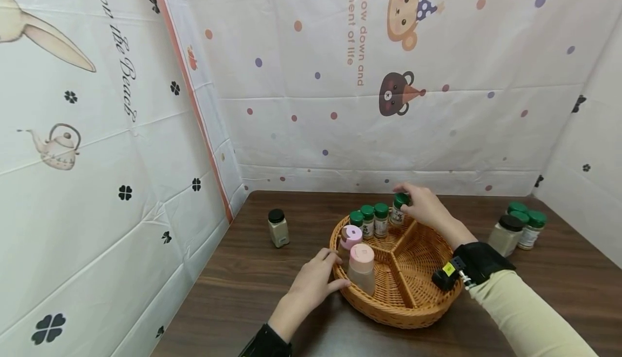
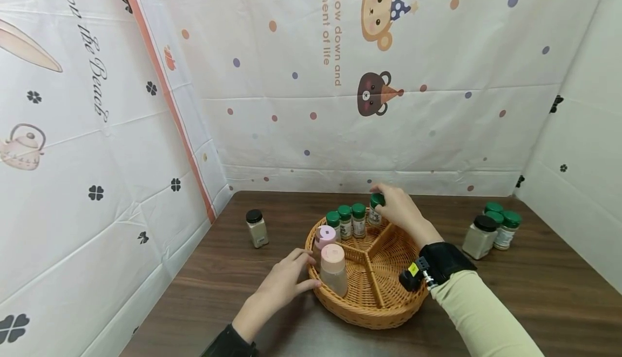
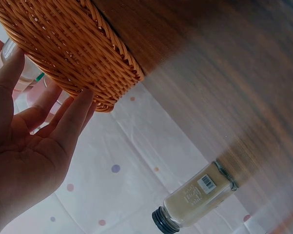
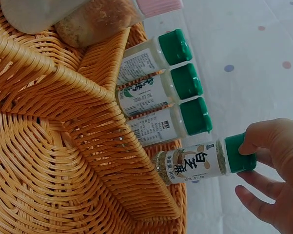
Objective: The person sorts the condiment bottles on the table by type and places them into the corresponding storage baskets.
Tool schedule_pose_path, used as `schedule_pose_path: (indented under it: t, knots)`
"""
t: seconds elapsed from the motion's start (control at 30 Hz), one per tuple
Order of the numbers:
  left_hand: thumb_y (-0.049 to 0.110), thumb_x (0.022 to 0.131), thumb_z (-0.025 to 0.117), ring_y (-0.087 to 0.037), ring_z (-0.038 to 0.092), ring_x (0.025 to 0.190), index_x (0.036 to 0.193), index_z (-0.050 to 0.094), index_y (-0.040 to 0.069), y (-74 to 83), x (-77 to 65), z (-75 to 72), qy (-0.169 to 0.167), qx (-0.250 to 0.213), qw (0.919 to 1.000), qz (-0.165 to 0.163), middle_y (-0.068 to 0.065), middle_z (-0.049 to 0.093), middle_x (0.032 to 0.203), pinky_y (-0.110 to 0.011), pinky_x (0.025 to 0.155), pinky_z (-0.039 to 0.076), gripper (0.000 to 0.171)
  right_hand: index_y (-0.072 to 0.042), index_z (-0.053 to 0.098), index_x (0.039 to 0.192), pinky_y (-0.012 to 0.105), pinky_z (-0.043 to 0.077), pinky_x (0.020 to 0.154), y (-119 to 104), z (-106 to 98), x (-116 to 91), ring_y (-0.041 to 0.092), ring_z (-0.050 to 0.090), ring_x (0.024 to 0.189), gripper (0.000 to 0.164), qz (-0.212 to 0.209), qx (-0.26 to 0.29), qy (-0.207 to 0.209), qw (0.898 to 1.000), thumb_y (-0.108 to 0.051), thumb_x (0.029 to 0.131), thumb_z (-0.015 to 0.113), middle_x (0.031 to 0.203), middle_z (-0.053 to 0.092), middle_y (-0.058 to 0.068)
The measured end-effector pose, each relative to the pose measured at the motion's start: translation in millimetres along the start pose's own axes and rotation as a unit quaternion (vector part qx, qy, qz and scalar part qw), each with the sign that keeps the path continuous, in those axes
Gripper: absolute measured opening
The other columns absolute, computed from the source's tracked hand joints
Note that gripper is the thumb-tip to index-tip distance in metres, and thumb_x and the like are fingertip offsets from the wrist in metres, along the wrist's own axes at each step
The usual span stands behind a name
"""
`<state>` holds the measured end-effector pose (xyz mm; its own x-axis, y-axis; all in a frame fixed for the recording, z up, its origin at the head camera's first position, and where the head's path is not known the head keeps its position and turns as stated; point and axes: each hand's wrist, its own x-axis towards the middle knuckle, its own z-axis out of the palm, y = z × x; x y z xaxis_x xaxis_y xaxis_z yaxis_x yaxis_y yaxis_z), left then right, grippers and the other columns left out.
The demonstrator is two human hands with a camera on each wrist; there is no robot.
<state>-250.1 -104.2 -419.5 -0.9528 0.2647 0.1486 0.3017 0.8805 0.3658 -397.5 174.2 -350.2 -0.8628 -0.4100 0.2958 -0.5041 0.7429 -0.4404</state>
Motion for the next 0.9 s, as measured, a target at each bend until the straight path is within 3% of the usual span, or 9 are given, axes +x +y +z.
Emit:
schedule_pose_path:
  t: [0.23, 0.5, 0.9]
  knots:
    - [0.049, 0.087, 0.072, -0.015, 0.064, 0.098, 0.12, 0.063, 0.017, -0.1, 0.0, -0.1, 0.002, 0.002, 1.0, 0.002, 0.001, 0.057, 0.123, -0.033, 0.084, 0.057, 0.047, 0.001, 0.053, 0.135, 0.041, 0.053, 0.075, 6, 7, 1, 0.042, 0.061, 0.11, 0.041, -0.01, 0.005, 0.0, 1.0, 0.0, 0.094, 0.058, 0.129, 0.059, 0.029]
    - [0.049, 0.087, 0.071, -0.017, 0.065, 0.1, 0.12, 0.063, 0.016, -0.2, -0.4, -0.4, 0.0, 0.001, 1.0, 0.001, 0.0, 0.057, 0.124, -0.033, 0.085, 0.057, 0.047, 0.003, 0.052, 0.136, 0.057, 0.05, 0.094, 9, 13, 1, 0.046, 0.055, 0.121, 0.042, -0.011, 0.011, -0.019, 1.0, 0.003, 0.094, 0.056, 0.132, 0.058, 0.028]
    - [0.048, 0.088, 0.071, -0.018, 0.065, 0.101, 0.12, 0.063, 0.016, 1.3, -1.0, -2.2, 0.001, -0.001, 1.0, 0.003, -0.001, 0.058, 0.124, -0.034, 0.086, 0.057, 0.047, 0.003, 0.054, 0.134, 0.057, 0.05, 0.093, 12, 13, -3, 0.045, 0.055, 0.121, 0.039, 0.001, 0.006, -0.029, 1.0, 0.002, 0.096, 0.054, 0.132, 0.058, 0.027]
